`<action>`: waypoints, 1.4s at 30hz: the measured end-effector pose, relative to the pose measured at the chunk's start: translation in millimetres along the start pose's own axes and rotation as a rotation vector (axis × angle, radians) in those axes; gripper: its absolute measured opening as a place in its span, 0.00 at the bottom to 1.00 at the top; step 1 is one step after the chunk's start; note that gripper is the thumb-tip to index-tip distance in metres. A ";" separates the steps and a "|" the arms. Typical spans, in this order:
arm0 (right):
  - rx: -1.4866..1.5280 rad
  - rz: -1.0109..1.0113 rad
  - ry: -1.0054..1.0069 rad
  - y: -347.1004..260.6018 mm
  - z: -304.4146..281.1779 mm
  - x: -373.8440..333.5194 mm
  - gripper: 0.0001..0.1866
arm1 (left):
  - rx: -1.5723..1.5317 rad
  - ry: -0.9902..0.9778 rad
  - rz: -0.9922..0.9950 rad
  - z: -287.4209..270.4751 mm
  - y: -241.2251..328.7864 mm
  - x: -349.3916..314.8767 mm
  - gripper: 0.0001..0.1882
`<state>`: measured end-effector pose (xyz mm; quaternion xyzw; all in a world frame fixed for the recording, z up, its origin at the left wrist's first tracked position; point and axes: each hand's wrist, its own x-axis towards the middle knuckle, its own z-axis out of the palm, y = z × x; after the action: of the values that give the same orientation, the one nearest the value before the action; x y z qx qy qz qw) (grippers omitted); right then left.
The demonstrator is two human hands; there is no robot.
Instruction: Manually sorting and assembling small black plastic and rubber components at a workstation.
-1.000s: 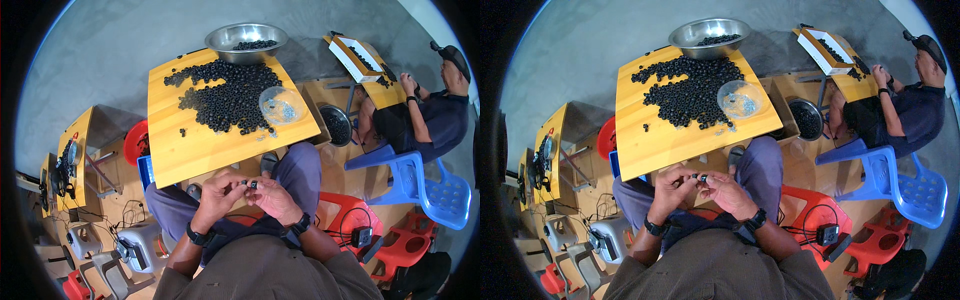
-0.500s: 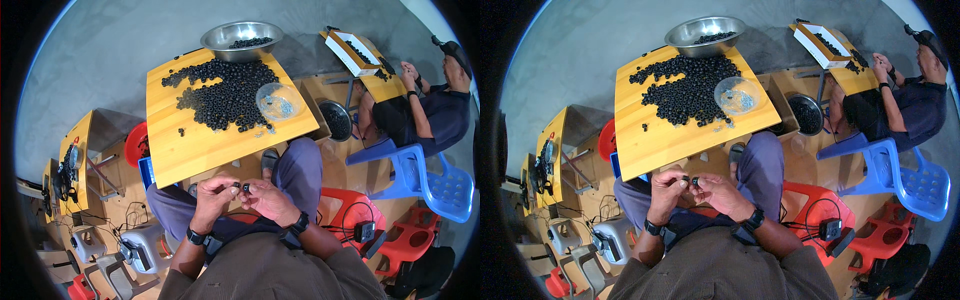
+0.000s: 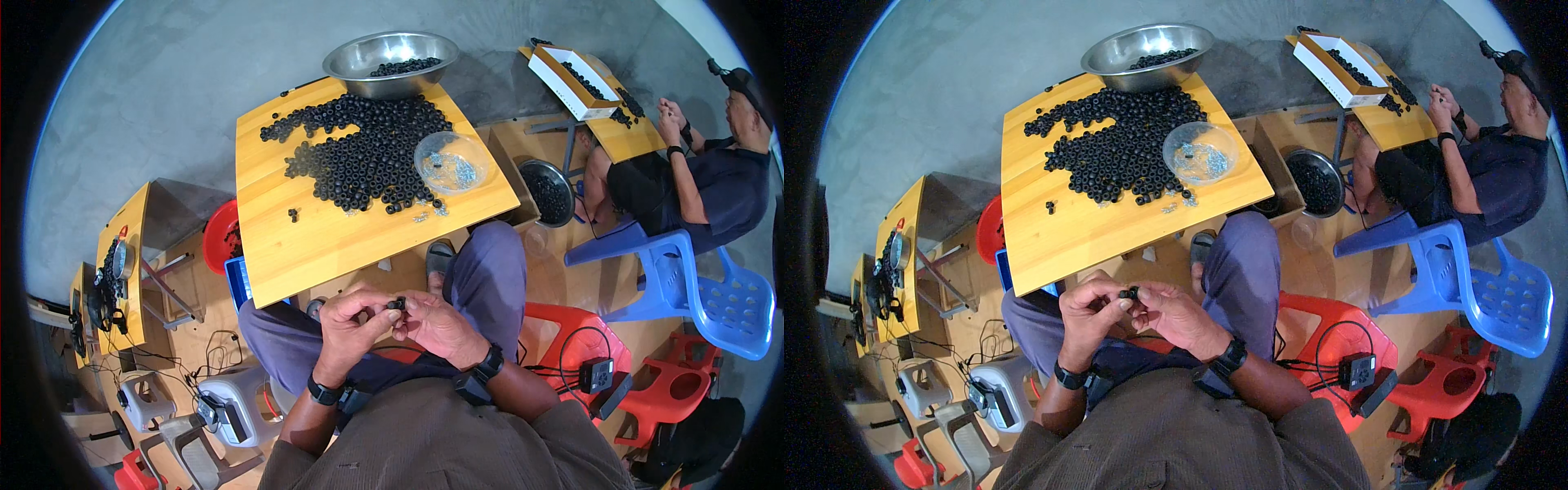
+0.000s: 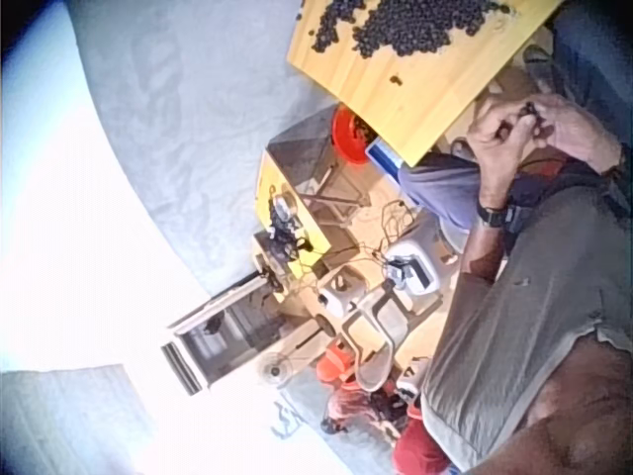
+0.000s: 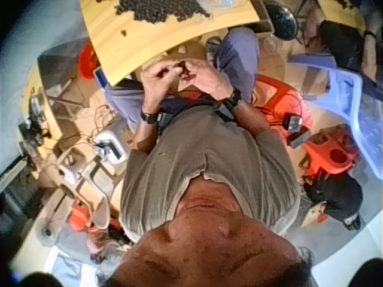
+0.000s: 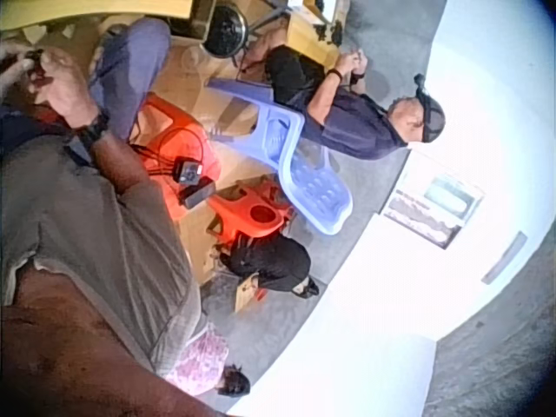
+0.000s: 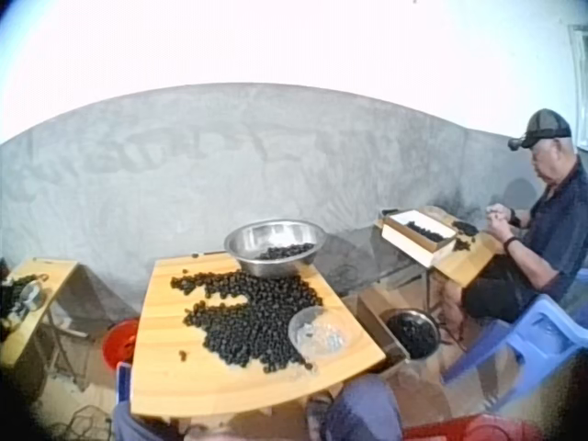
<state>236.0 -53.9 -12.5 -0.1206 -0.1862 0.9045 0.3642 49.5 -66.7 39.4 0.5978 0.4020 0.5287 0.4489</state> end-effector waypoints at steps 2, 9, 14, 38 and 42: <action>0.001 -0.003 -0.003 -0.8 -0.9 0.0 0.18 | 0.133 -0.015 0.032 1.2 3.3 2.2 0.08; -0.064 0.000 0.051 -1.5 -2.0 0.8 0.17 | 0.194 0.006 0.086 3.9 6.6 3.8 0.08; -0.066 -0.004 0.060 -2.1 -3.5 0.9 0.17 | 0.245 0.003 0.082 3.1 4.0 4.2 0.08; -0.367 0.014 0.249 -7.3 -8.1 -7.7 0.15 | 0.558 -0.213 0.191 -3.3 6.1 17.6 0.10; -0.313 0.100 0.237 -12.4 -18.0 -7.5 0.14 | 0.616 -0.283 0.209 -3.3 1.0 21.2 0.11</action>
<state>255.3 -46.5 -22.9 -0.2904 -0.2740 0.8611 0.3149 48.8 -46.3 46.3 0.8105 0.4130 0.3375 0.2422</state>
